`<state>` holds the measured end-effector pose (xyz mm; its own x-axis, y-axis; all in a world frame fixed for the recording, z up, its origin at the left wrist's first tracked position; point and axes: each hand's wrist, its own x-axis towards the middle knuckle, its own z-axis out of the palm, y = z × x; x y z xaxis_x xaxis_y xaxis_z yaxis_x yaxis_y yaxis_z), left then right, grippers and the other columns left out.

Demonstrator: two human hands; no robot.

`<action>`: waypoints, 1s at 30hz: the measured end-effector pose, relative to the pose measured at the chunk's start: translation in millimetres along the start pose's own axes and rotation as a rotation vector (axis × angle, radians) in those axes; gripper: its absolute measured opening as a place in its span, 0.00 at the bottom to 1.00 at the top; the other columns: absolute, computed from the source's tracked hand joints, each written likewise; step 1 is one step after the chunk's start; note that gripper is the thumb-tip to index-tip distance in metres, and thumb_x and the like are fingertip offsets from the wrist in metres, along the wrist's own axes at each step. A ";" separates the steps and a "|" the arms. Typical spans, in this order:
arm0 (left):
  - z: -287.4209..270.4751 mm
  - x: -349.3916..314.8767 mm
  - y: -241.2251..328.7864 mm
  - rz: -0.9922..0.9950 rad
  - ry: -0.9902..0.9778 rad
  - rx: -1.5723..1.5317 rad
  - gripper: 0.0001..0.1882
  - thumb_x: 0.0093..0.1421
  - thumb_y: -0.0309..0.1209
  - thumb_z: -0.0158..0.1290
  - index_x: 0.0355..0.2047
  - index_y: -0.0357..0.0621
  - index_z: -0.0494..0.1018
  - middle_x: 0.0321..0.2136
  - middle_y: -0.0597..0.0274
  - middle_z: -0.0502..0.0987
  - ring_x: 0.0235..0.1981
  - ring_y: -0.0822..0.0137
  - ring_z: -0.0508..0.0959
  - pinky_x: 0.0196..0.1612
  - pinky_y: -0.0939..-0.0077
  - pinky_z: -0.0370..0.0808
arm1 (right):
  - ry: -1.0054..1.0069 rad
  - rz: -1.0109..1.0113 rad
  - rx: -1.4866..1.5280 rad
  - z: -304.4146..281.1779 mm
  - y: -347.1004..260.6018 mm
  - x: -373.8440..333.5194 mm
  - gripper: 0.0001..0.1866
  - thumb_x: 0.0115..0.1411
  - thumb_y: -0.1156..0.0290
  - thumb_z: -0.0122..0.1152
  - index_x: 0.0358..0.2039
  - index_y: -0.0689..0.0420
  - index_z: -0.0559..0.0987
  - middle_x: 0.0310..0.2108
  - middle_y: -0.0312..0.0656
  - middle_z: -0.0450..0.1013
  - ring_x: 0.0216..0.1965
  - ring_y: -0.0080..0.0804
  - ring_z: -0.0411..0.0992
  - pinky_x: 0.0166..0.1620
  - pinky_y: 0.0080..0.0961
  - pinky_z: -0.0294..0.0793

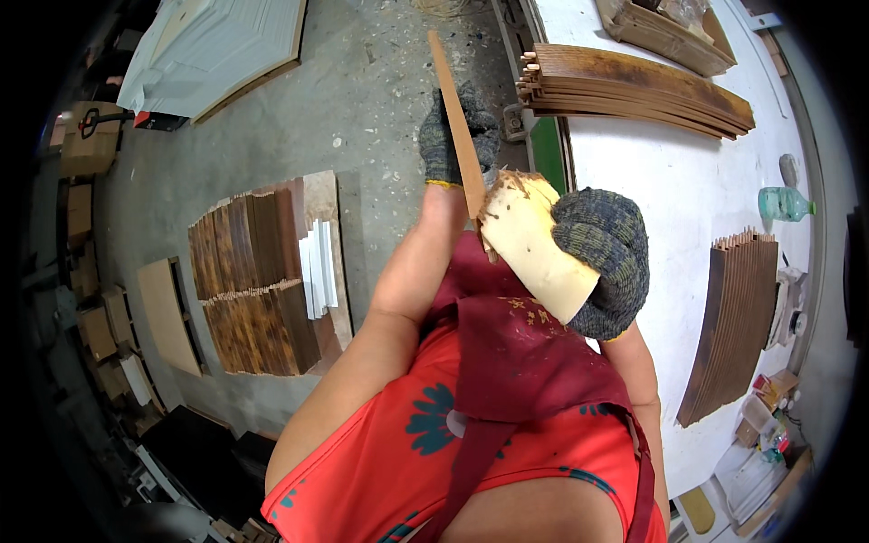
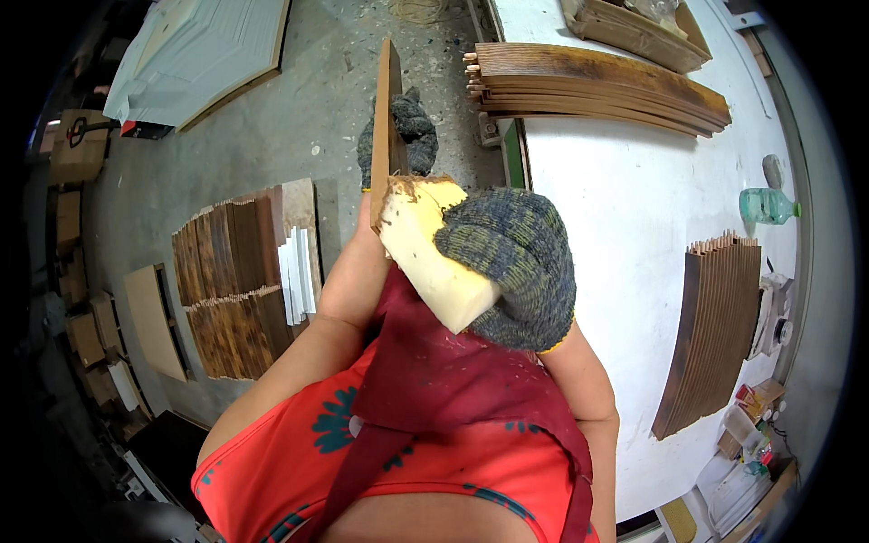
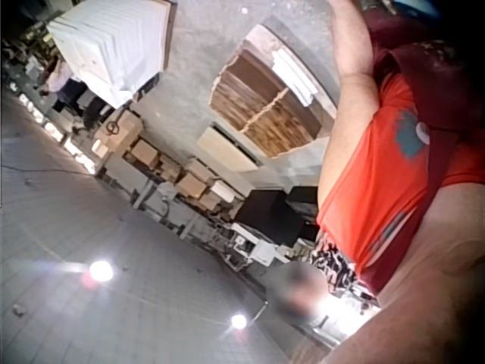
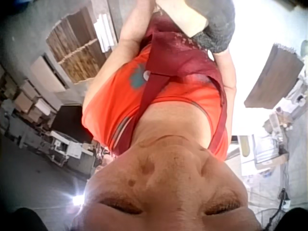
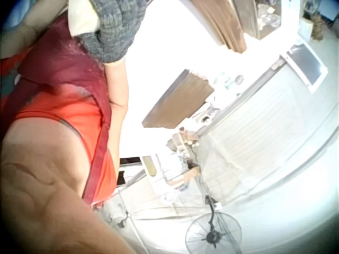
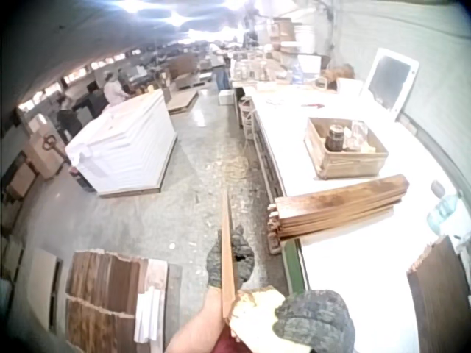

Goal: The person polishes wooden planks one by one with a sponge, wiping both the flat surfaces and the narrow edges before setting them aside in a stack.

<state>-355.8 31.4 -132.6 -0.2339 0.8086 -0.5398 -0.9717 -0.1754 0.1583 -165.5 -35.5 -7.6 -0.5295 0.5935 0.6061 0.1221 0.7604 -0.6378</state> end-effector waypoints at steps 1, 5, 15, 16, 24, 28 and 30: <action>2.5 -5.4 0.5 -0.004 0.027 0.014 0.09 0.61 0.37 0.44 0.32 0.46 0.67 0.22 0.68 0.67 0.20 0.73 0.66 0.22 0.80 0.66 | -0.005 0.027 0.007 0.9 -0.2 -2.1 0.22 0.38 0.64 0.65 0.37 0.54 0.75 0.39 0.40 0.73 0.42 0.43 0.69 0.47 0.38 0.65; -5.6 6.7 6.1 -0.149 -0.259 -0.195 0.09 0.61 0.38 0.45 0.31 0.46 0.67 0.21 0.69 0.67 0.20 0.73 0.66 0.23 0.79 0.66 | -0.061 0.041 0.013 4.1 2.9 -10.9 0.21 0.38 0.64 0.64 0.37 0.54 0.76 0.39 0.40 0.73 0.42 0.44 0.69 0.47 0.38 0.64; -10.1 20.3 15.7 -0.170 -0.692 -0.276 0.14 0.59 0.26 0.45 0.45 0.38 0.61 0.27 0.66 0.72 0.26 0.72 0.71 0.32 0.78 0.71 | -0.149 0.040 -0.038 1.7 9.4 -28.8 0.23 0.38 0.67 0.63 0.39 0.56 0.75 0.39 0.43 0.72 0.41 0.44 0.69 0.47 0.39 0.64; -9.9 22.5 17.1 -0.167 -0.709 -0.273 0.13 0.60 0.27 0.45 0.44 0.39 0.62 0.27 0.66 0.72 0.26 0.72 0.71 0.31 0.78 0.71 | -0.164 0.059 -0.061 3.1 11.8 -32.3 0.23 0.38 0.67 0.63 0.39 0.56 0.74 0.38 0.43 0.72 0.41 0.45 0.69 0.47 0.39 0.64; -24.7 36.6 19.3 -0.156 -0.600 -0.258 0.11 0.60 0.37 0.45 0.36 0.42 0.66 0.25 0.65 0.70 0.25 0.70 0.70 0.27 0.76 0.70 | 0.076 0.230 -0.052 -18.9 5.0 -43.5 0.21 0.40 0.68 0.63 0.39 0.57 0.75 0.38 0.44 0.72 0.41 0.44 0.69 0.48 0.38 0.64; -28.5 41.6 8.7 -0.176 -0.385 -0.283 0.14 0.61 0.42 0.45 0.32 0.44 0.68 0.24 0.65 0.70 0.24 0.69 0.70 0.25 0.74 0.70 | 0.020 0.148 -0.074 -44.2 3.4 -28.5 0.21 0.40 0.68 0.63 0.39 0.56 0.75 0.38 0.44 0.72 0.41 0.44 0.69 0.48 0.38 0.64; -13.8 21.8 2.0 -0.236 -0.240 -0.326 0.13 0.61 0.41 0.45 0.33 0.45 0.68 0.22 0.65 0.68 0.23 0.68 0.69 0.24 0.74 0.69 | -0.025 0.090 -0.072 -53.1 5.7 -15.9 0.21 0.40 0.68 0.63 0.38 0.56 0.76 0.38 0.44 0.72 0.41 0.44 0.69 0.49 0.38 0.64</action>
<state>-363.4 40.9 -155.5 -0.0279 0.9481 -0.3168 -0.9661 -0.1070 -0.2350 -111.8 -26.6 4.3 -0.5344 0.6540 0.5354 0.2292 0.7218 -0.6530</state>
